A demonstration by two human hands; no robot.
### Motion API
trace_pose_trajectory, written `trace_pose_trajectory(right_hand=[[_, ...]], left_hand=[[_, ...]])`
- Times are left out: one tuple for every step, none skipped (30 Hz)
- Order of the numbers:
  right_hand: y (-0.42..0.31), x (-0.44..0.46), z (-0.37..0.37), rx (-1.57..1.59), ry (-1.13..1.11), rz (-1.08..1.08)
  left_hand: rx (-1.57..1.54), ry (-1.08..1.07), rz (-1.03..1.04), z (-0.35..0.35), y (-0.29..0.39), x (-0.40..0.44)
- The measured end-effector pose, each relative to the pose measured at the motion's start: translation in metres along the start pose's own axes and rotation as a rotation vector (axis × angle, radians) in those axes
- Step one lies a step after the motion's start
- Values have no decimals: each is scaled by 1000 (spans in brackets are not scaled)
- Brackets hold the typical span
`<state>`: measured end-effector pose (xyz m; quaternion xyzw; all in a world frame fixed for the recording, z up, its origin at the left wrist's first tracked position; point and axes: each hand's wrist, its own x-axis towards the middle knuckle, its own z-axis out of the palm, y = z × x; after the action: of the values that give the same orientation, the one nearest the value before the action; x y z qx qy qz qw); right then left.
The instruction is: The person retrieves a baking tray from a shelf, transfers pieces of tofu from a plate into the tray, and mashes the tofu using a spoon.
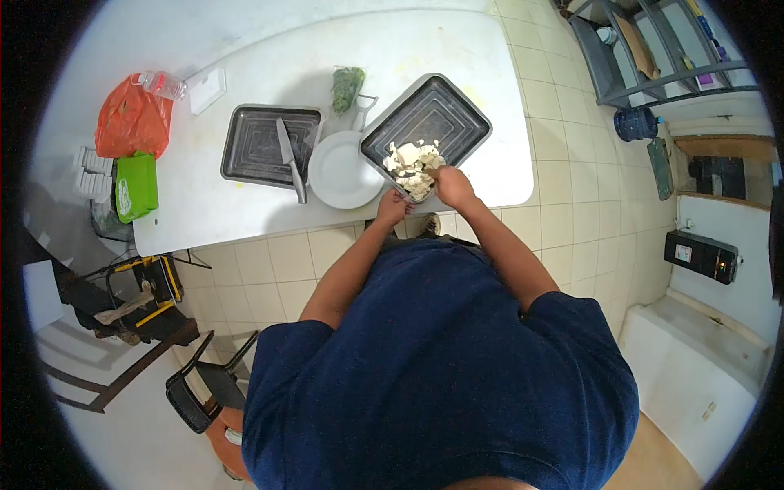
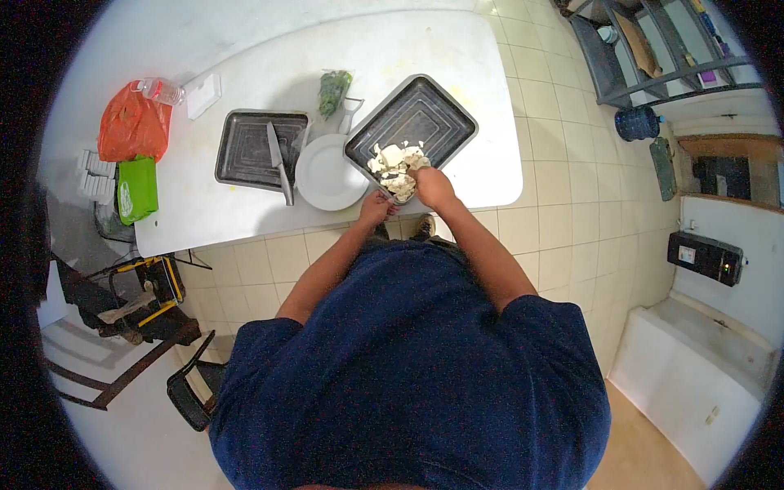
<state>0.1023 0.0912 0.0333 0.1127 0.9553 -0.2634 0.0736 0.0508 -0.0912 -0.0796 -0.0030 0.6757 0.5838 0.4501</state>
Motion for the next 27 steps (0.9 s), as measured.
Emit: trace_pose_trajectory(right_hand=[[4, 0, 10, -13, -7, 13], [8, -2, 19, -31, -19, 8], [10, -5, 25, -50, -32, 3], [15, -9, 29, -70, -44, -2], [21, -12, 31, -43, -46, 18], [21, -15, 26, -15, -47, 36], [22, -16, 21, 14, -49, 56], [22, -17, 16, 21, -57, 55], [23, -16, 10, 28, -64, 54], [24, -15, 6, 35, -72, 55], [29, -14, 5, 54, -21, 46], [32, -13, 3, 74, 30, 38], [34, -13, 3, 94, 80, 29], [36, -14, 3, 91, 57, 68], [39, -15, 9, 70, 33, 75], [45, -15, 19, 48, 9, 81], [52, -16, 28, 27, -14, 88], [50, -18, 28, 7, -40, 89], [44, -21, 27, -14, -65, 88], [39, -22, 24, -35, -90, 87], [37, -20, 20, -47, -91, 74], [34, -17, 16, -59, -92, 61], [32, -15, 11, -71, -93, 48], [32, -13, 9, -62, -68, 40], [32, -11, 7, -53, -43, 33], [32, -11, 5, -44, -19, 26], [30, -12, 2, -27, -3, 16]], left_hand=[[7, 4, -17, 0, 1, 0], [14, 8, -14, -1, 2, 0], [20, 12, -10, 0, 0, 2], [26, 16, -7, 0, -3, 3], [14, 7, 6, -1, -5, 5], [4, 0, 20, -3, -7, 6], [-6, -7, 31, -4, -10, 8], [-19, -3, 34, -4, -14, 9], [-33, 0, 38, -3, -14, 9], [-46, 3, 41, -2, -15, 9], [-42, 1, 36, -2, -15, 10], [-39, -2, 31, -2, -15, 10], [-35, -4, 26, -2, -15, 9], [-33, -9, 32, -3, -15, 9], [-31, -13, 39, -3, -15, 9], [-28, -18, 46, -3, -14, 8], [-11, -14, 22, -3, -12, 6], [5, -9, -4, -3, -4, 2], [22, -5, -28, -3, 2, -2], [35, 0, -31, -2, 8, -6], [48, 4, -33, -2, 10, -7], [62, 9, -35, -2, 12, -9], [54, 10, -35, -2, 14, -10], [47, 9, -35, -2, 12, -9], [40, 8, -35, -2, 9, -8], [45, 5, -27, -2, 7, -6], [50, 3, -20, -2, 4, -4]])
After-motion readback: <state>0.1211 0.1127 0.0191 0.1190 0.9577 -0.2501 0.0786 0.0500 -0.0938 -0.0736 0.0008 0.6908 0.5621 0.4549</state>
